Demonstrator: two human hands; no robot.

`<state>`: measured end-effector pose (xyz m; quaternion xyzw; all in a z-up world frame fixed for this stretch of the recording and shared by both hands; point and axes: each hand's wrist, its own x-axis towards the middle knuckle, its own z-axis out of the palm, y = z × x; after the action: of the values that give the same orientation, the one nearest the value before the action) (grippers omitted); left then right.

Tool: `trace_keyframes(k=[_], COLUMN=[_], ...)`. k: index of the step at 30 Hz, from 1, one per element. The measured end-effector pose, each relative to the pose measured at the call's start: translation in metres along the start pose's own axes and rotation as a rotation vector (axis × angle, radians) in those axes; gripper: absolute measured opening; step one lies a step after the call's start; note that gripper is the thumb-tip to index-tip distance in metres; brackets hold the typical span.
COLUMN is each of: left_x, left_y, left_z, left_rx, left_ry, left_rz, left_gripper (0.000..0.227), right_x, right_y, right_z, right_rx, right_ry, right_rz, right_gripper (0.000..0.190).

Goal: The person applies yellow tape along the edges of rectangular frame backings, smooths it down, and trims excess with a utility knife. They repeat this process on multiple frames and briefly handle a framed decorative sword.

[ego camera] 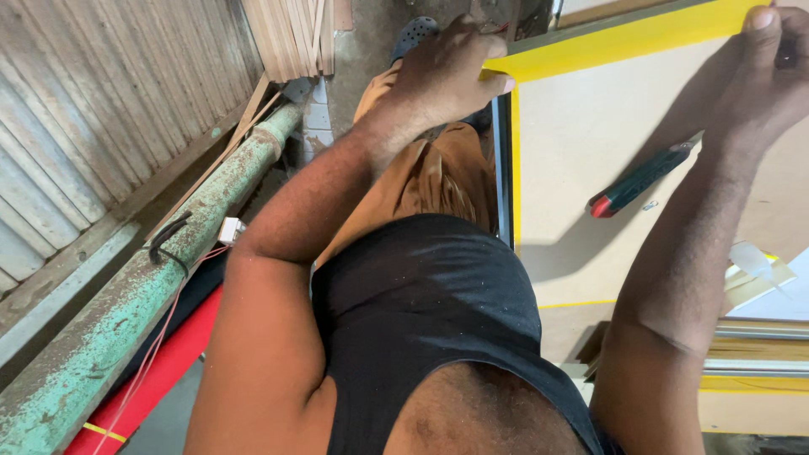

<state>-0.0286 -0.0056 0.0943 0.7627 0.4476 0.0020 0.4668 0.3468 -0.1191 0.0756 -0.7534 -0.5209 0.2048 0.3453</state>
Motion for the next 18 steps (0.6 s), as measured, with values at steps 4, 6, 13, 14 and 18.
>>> trace_keyframes(k=[4,6,13,14,18], left_x=[-0.008,-0.008,-0.001,0.000,0.010], left_y=[0.008,0.007,0.004,0.006,0.011], left_z=[0.001,0.000,-0.004,-0.003,-0.008], left_rx=[0.043,0.026,-0.108,-0.106,-0.141], left_ry=[0.110,0.091,0.009,0.015,-0.074], left_rz=[0.075,0.064,0.071,0.082,0.039], left_gripper=[0.038,0.040,0.024,0.024,0.025], right_x=[-0.004,-0.002,-0.010,-0.020,-0.071], right_y=[0.013,0.016,-0.058,-0.077,-0.137], right_z=[0.000,0.001,0.020,0.027,0.057], right_rx=[0.064,0.028,-0.105,-0.142,-0.211], right_ry=[0.041,0.069,0.122,0.087,-0.217], right_rz=[0.039,0.006,-0.148,-0.041,-0.122], right_gripper=[0.036,0.036,0.033,0.032,0.065])
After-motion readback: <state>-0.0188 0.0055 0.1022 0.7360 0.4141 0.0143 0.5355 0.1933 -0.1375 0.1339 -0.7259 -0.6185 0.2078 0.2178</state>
